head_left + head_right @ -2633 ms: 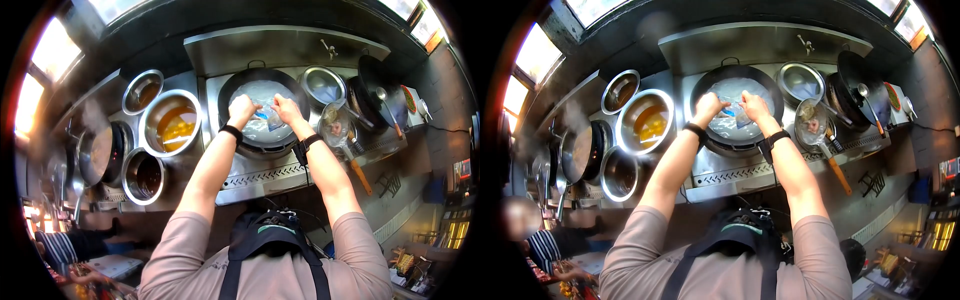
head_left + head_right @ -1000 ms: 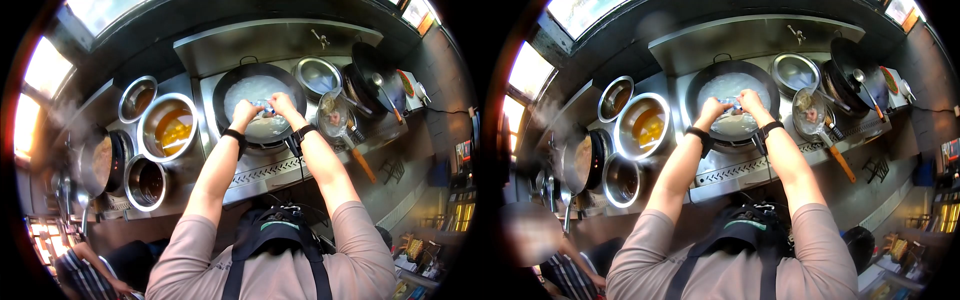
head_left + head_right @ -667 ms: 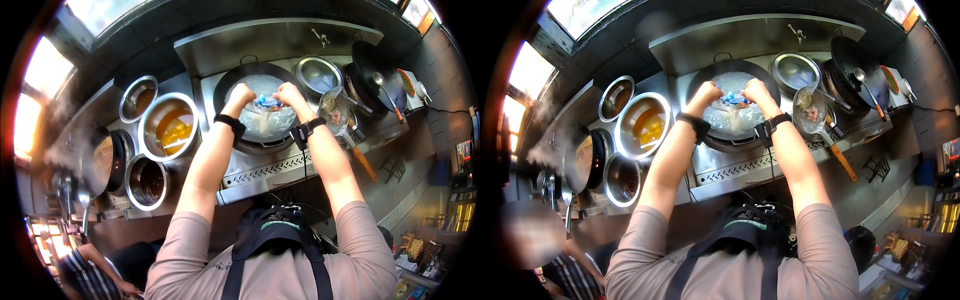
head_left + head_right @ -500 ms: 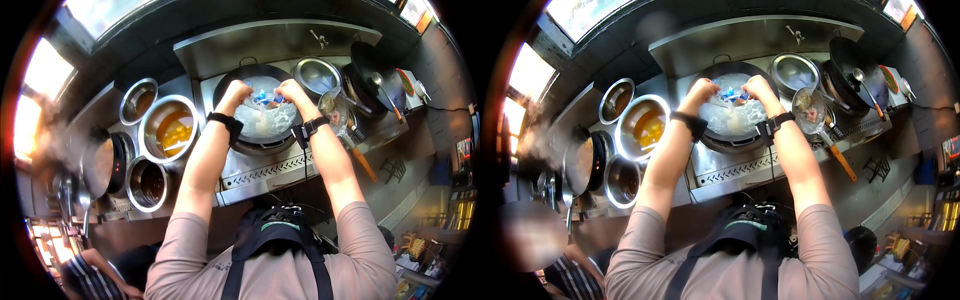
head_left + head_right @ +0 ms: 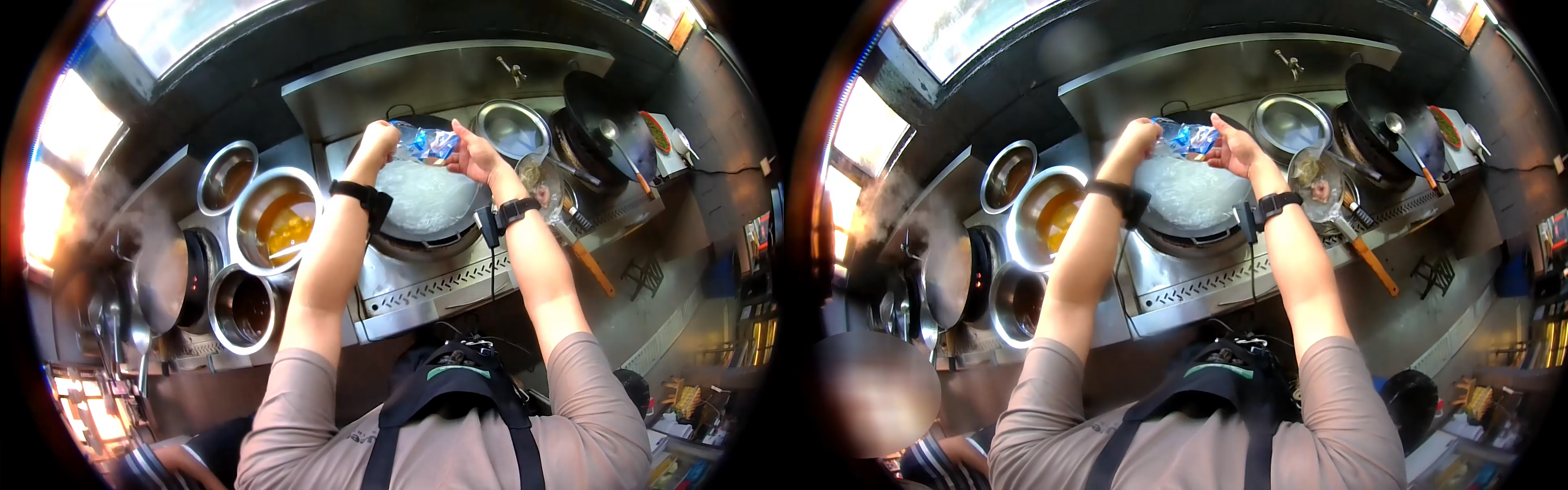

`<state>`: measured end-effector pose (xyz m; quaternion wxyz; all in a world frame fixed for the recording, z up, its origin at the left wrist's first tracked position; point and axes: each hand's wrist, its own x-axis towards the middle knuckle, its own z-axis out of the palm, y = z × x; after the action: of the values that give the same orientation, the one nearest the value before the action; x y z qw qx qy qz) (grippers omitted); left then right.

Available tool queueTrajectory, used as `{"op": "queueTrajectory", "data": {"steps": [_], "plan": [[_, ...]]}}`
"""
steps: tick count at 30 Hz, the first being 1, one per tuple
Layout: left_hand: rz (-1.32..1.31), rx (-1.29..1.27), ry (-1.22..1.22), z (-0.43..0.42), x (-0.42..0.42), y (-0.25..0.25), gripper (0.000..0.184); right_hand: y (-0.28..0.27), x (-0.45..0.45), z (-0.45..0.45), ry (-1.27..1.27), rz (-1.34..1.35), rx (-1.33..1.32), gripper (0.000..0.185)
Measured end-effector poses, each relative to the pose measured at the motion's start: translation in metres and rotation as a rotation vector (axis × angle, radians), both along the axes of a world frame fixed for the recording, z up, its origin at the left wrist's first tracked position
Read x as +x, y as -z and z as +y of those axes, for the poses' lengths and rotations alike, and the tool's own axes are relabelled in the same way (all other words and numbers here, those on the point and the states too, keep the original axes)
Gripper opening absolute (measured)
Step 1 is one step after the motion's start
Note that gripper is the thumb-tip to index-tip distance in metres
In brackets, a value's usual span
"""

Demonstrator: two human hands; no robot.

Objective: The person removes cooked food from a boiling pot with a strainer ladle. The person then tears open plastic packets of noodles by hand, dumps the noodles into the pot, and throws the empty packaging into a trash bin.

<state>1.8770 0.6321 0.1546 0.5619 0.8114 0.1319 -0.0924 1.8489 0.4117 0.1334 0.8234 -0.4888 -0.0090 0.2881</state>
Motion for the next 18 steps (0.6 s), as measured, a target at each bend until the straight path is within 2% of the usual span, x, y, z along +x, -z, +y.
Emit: {"op": "queueTrajectory", "data": {"steps": [1, 5, 7, 9, 10, 11, 12, 14, 15, 16, 18], "plan": [[-0.002, 0.001, 0.003, -0.001, -0.001, -0.001, 0.014, 0.012, 0.001, -0.003, -0.057, -0.014, 0.153, 0.042], [-0.152, -0.185, 0.010, -0.010, -0.008, -0.006, 0.019, 0.021, -0.023, 0.009, 0.006, 0.012, 0.364, 0.032], [-0.210, -0.213, 0.072, -0.017, -0.011, -0.002, 0.026, 0.025, -0.029, 0.020, 0.062, -0.088, 0.268, 0.031], [-0.212, -0.033, 0.115, -0.028, -0.017, -0.001, 0.037, 0.017, -0.042, 0.022, 0.115, -0.158, 0.201, 0.030], [-0.257, -0.044, 0.267, -0.029, -0.030, -0.018, 0.049, 0.012, -0.045, 0.033, 0.150, -0.235, 0.137, 0.030], [-0.300, 0.033, 0.330, -0.018, -0.031, -0.015, 0.051, 0.025, -0.036, 0.045, 0.177, -0.259, 0.072, 0.028], [-0.329, 0.121, 0.361, -0.018, -0.036, -0.010, 0.054, 0.058, -0.009, 0.047, 0.066, -0.247, 0.029, 0.027], [-0.342, 0.242, 0.326, -0.020, -0.045, 0.005, 0.061, 0.088, 0.002, 0.041, 0.036, -0.282, 0.129, 0.030], [-0.341, 0.255, 0.281, -0.028, -0.045, 0.011, 0.065, 0.080, -0.001, 0.032, 0.071, -0.200, 0.089, 0.029], [-0.363, 0.145, 0.176, -0.041, -0.044, 0.016, 0.063, 0.090, 0.005, 0.015, 0.049, -0.293, 0.036, 0.030], [-0.430, 0.165, 0.049, -0.068, -0.018, 0.042, 0.058, 0.076, 0.004, 0.011, 0.065, -0.157, 0.036, 0.034]]}}
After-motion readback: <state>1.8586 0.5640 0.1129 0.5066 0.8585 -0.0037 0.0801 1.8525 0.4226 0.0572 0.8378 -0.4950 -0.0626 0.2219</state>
